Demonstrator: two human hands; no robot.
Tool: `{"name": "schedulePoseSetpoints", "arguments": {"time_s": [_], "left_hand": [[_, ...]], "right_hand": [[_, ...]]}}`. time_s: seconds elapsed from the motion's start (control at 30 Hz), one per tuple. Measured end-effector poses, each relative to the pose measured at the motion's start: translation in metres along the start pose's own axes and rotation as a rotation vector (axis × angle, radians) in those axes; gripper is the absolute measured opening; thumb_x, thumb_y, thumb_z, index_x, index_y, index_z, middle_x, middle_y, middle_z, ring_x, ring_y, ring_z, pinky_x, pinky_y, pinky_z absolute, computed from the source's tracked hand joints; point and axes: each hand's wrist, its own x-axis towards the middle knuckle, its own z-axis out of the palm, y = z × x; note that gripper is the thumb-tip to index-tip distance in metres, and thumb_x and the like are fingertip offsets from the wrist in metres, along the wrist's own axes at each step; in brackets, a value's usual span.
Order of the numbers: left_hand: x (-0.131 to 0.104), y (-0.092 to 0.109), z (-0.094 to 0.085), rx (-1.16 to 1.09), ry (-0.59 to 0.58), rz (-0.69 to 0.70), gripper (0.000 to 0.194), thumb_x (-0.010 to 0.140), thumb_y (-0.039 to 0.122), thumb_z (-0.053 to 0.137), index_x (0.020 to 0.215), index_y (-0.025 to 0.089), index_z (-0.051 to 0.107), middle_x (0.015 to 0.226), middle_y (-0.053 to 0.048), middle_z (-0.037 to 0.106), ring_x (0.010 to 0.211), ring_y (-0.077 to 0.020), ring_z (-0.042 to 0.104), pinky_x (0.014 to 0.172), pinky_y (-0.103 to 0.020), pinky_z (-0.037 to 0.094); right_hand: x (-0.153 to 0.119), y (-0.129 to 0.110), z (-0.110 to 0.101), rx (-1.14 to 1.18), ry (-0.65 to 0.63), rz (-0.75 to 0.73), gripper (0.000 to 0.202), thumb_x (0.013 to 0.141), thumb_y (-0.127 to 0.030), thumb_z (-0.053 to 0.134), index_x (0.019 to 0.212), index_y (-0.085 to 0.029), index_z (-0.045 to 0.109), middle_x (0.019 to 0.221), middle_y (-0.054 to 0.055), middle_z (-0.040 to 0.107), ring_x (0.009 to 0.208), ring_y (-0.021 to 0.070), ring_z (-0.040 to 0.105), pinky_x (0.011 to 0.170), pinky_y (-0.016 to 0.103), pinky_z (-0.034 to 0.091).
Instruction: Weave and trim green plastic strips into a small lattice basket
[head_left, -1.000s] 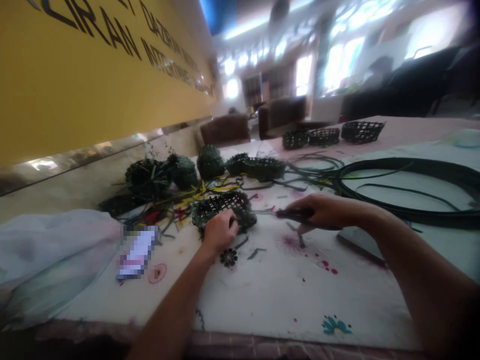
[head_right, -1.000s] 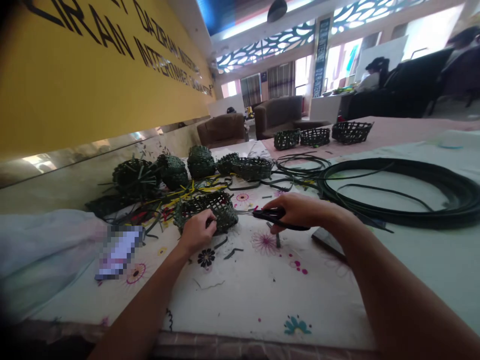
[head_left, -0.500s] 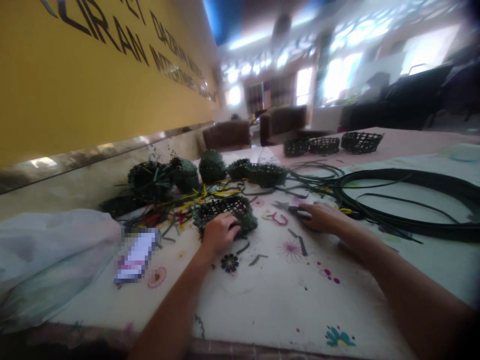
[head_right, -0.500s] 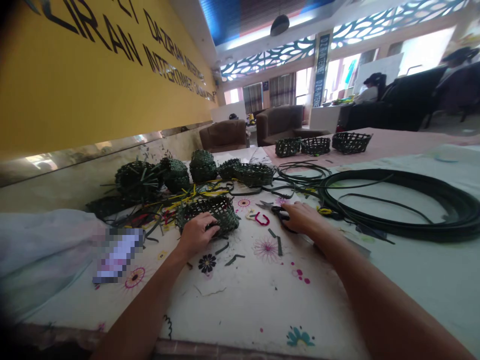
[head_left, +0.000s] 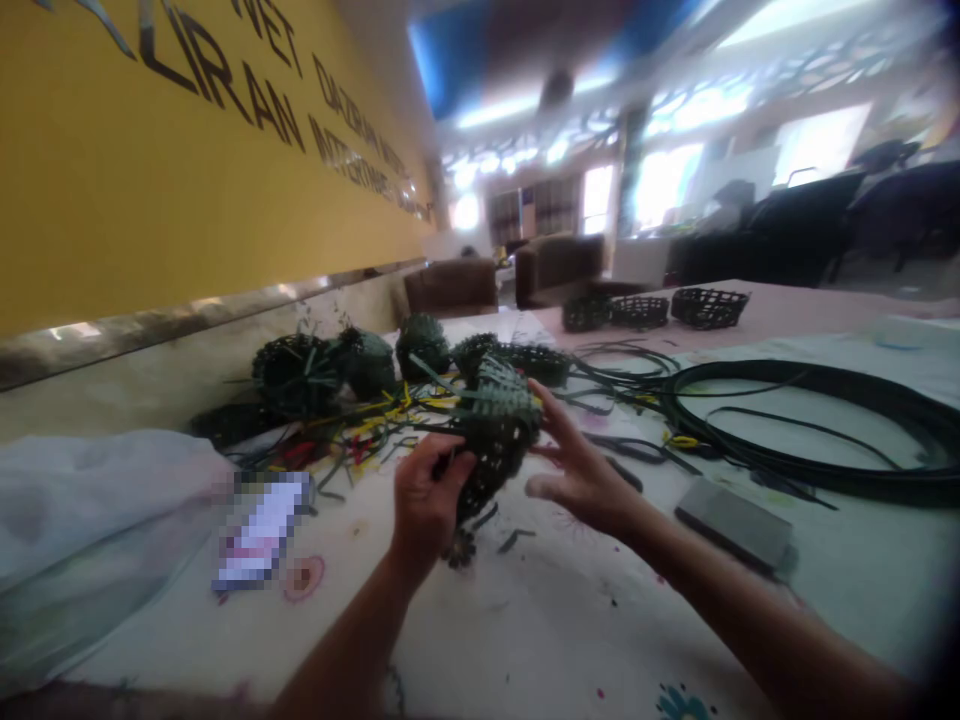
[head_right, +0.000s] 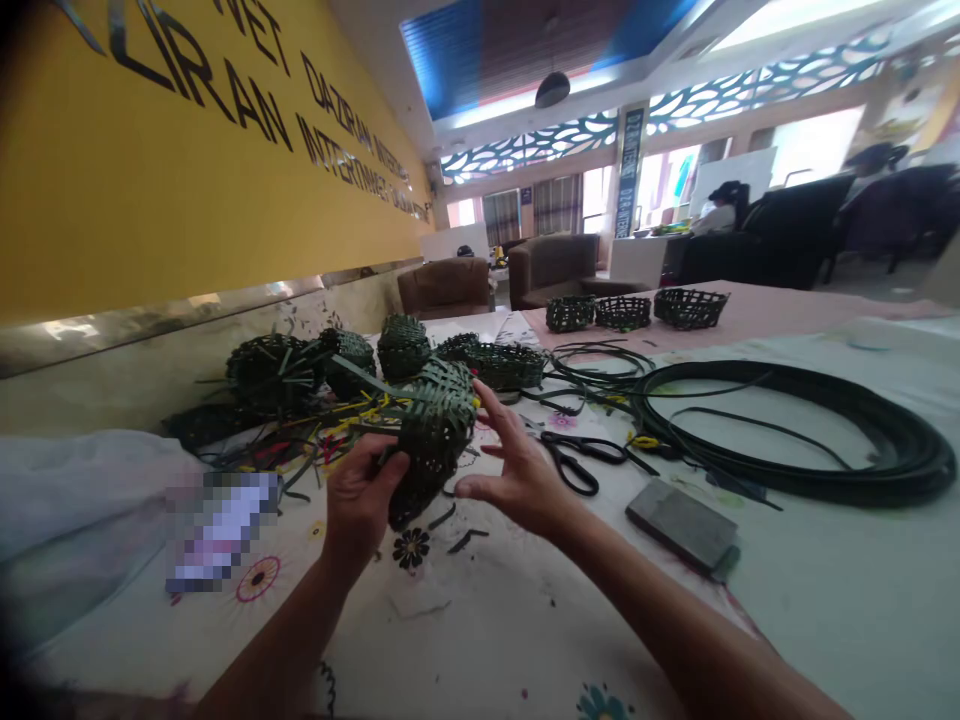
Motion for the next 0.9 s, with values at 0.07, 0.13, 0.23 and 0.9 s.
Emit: {"name": "schedulePoseSetpoints", "arguments": {"time_s": [0.07,0.13,0.23,0.9], "left_hand": [[-0.008,0.006,0.009,-0.087,-0.003,-0.060,0.010,0.082,0.029,0.063,0.084,0.019,0.064,0.075,0.000,0.064,0.072,-0.0149,0.057,0.070,-0.025,0.044],[-0.014,0.009,0.017,-0.154,0.000,-0.112,0.012,0.084,0.031,0.062,0.086,0.019,0.064,0.077,0.000,0.065,0.073,-0.0151,0.057,0.070,-0.025,0.045],[-0.017,0.008,0.025,-0.184,-0.015,-0.153,0.014,0.087,0.033,0.059,0.089,0.020,0.062,0.079,0.000,0.065,0.074,-0.0152,0.057,0.070,-0.025,0.045],[-0.001,0.000,0.014,-0.965,-0.338,-0.668,0.036,0.068,0.035,0.082,0.097,0.015,0.077,0.089,-0.008,0.076,0.084,-0.0198,0.068,0.082,-0.031,0.050]], "right_hand": [[-0.003,-0.009,0.013,0.132,0.040,-0.013,0.107,0.073,-0.065,0.072,0.155,-0.040,0.008,0.156,0.010,0.030,0.134,0.0335,0.042,0.099,0.051,0.049],[-0.005,-0.015,0.020,0.151,0.099,0.008,0.099,0.076,-0.060,0.072,0.153,-0.041,0.014,0.156,0.009,0.030,0.132,0.0330,0.044,0.097,0.050,0.051],[-0.005,-0.017,0.022,0.078,0.199,0.053,0.078,0.079,-0.046,0.072,0.145,-0.041,0.032,0.154,0.006,0.032,0.128,0.0313,0.046,0.092,0.046,0.054],[0.003,-0.014,0.005,0.227,0.100,0.125,0.067,0.074,-0.033,0.076,0.133,-0.039,0.044,0.132,0.004,0.049,0.100,0.0209,0.059,0.085,0.038,0.054]]}}
